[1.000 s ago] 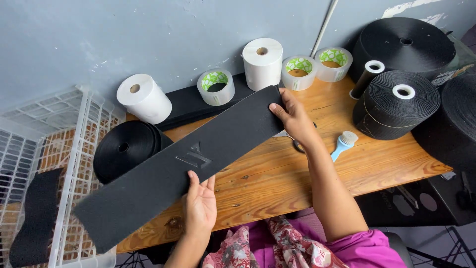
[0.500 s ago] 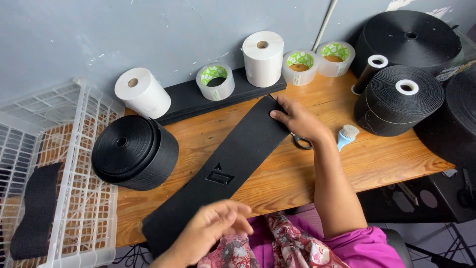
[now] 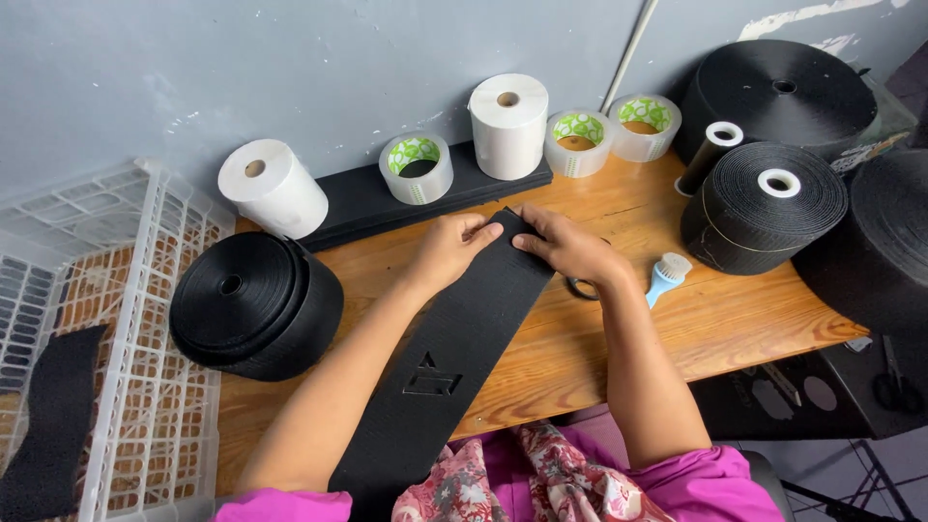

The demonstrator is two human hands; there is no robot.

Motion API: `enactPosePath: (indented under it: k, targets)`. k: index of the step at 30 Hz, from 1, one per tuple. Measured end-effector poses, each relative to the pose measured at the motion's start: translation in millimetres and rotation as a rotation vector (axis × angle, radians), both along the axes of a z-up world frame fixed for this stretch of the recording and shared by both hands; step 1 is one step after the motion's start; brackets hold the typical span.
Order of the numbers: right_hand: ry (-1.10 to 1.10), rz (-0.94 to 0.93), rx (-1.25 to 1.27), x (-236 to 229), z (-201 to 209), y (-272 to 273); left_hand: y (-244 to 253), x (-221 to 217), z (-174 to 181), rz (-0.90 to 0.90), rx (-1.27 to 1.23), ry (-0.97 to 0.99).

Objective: The person holds a long strip of black textured material, folds it, and uses scissors to trim the edges. They then cut the strip into a smaller rectangular piece and place it into a white plastic crate.

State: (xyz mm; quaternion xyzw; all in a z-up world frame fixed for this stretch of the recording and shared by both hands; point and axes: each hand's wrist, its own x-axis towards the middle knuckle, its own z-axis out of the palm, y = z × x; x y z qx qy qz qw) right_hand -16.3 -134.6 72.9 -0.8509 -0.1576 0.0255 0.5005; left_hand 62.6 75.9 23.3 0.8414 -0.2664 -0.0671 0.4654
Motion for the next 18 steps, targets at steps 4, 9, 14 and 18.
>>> enactPosePath:
  k: [4,9,14,18]
  targets:
    - [0.021,-0.009,-0.006,8.2,-18.3,-6.7,-6.3,1.0,2.4,0.059,0.042,-0.066]
    - [0.048,-0.042,0.276,-3.5,4.8,5.1,-6.6,6.6,-4.2,0.135,-0.067,-0.084]
    - [0.067,-0.157,0.403,13.7,-28.3,-30.0,-0.8,33.3,-24.5,0.182,-0.061,-0.142]
    - [0.179,-0.23,0.425,-7.4,8.7,-13.8,2.7,33.2,-16.5,0.184,-0.051,-0.164]
